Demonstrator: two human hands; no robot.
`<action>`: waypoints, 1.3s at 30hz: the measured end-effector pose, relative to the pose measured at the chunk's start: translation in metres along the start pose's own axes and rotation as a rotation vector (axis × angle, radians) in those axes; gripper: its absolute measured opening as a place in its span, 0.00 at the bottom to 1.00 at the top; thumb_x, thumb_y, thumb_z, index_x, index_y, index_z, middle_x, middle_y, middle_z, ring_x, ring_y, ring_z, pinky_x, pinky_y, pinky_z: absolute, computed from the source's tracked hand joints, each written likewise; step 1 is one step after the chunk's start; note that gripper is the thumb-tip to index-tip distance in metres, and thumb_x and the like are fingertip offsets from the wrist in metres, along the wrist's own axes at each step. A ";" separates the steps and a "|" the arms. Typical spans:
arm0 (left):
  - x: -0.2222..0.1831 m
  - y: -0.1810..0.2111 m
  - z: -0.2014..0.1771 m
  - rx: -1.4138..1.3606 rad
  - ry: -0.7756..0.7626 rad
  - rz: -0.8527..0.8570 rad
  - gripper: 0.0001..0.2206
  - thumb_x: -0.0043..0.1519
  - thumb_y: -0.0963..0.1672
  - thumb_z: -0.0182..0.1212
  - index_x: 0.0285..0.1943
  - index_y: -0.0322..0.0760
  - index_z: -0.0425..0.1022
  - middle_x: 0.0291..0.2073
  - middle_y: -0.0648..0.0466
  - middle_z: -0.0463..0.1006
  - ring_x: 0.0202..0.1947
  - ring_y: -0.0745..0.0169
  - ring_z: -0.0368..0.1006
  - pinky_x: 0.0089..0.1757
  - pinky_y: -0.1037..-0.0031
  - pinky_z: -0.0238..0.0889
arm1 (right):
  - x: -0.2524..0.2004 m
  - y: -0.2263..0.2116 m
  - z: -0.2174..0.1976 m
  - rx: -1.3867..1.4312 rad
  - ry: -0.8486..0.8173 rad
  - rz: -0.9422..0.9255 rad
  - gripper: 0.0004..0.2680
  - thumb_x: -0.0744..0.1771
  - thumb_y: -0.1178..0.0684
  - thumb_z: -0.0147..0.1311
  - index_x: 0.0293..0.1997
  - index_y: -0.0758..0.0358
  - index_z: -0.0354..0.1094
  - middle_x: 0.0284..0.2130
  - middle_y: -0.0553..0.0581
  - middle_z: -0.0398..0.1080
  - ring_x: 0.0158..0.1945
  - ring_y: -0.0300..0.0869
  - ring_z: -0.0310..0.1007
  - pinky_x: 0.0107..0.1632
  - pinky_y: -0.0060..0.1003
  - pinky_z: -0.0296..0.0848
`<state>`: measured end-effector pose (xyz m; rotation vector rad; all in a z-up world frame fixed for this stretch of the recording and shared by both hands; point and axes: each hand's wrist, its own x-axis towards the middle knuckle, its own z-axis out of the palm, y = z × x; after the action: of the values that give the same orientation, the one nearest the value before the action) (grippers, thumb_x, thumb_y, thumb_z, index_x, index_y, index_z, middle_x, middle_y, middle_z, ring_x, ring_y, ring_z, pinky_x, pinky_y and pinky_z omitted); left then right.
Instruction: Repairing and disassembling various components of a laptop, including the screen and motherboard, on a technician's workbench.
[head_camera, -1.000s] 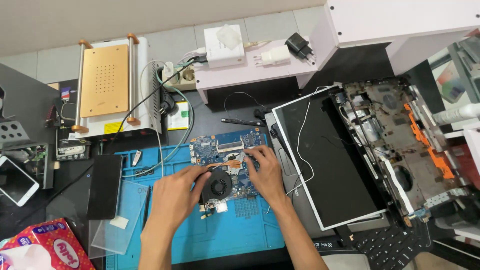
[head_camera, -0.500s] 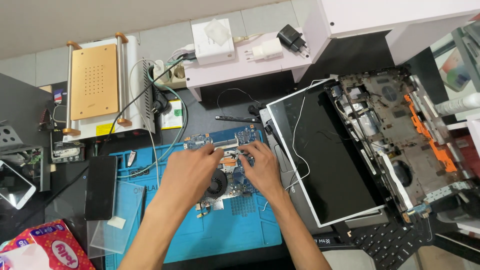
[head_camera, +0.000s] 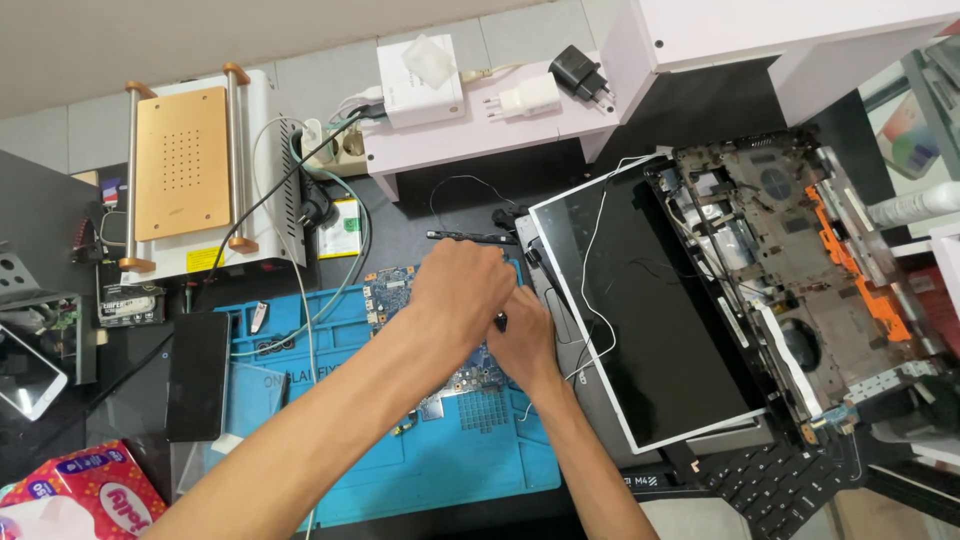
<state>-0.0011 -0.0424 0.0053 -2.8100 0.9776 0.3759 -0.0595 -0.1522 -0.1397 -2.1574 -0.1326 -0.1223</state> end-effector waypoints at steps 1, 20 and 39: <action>-0.003 0.005 0.001 -0.001 -0.001 -0.001 0.01 0.49 0.42 0.69 0.27 0.42 0.82 0.27 0.53 0.81 0.34 0.55 0.81 0.31 0.67 0.71 | -0.002 0.002 0.001 0.000 -0.002 0.000 0.05 0.62 0.57 0.61 0.36 0.64 0.72 0.34 0.61 0.74 0.43 0.58 0.73 0.43 0.51 0.71; 0.005 0.012 0.010 -0.022 -0.054 -0.018 0.03 0.52 0.42 0.68 0.33 0.43 0.84 0.35 0.53 0.83 0.40 0.55 0.81 0.36 0.67 0.72 | -0.004 0.017 0.010 0.007 0.016 -0.102 0.10 0.65 0.54 0.60 0.47 0.66 0.72 0.45 0.66 0.75 0.52 0.61 0.73 0.50 0.53 0.72; 0.003 0.006 0.010 -0.057 -0.064 -0.016 0.04 0.55 0.43 0.69 0.37 0.44 0.85 0.37 0.54 0.84 0.43 0.55 0.81 0.38 0.68 0.72 | -0.004 0.010 0.011 -0.082 0.012 -0.125 0.15 0.65 0.50 0.60 0.54 0.66 0.71 0.48 0.68 0.74 0.53 0.62 0.73 0.50 0.54 0.71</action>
<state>-0.0046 -0.0465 -0.0058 -2.8348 0.9457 0.4957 -0.0614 -0.1483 -0.1544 -2.2298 -0.2595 -0.2156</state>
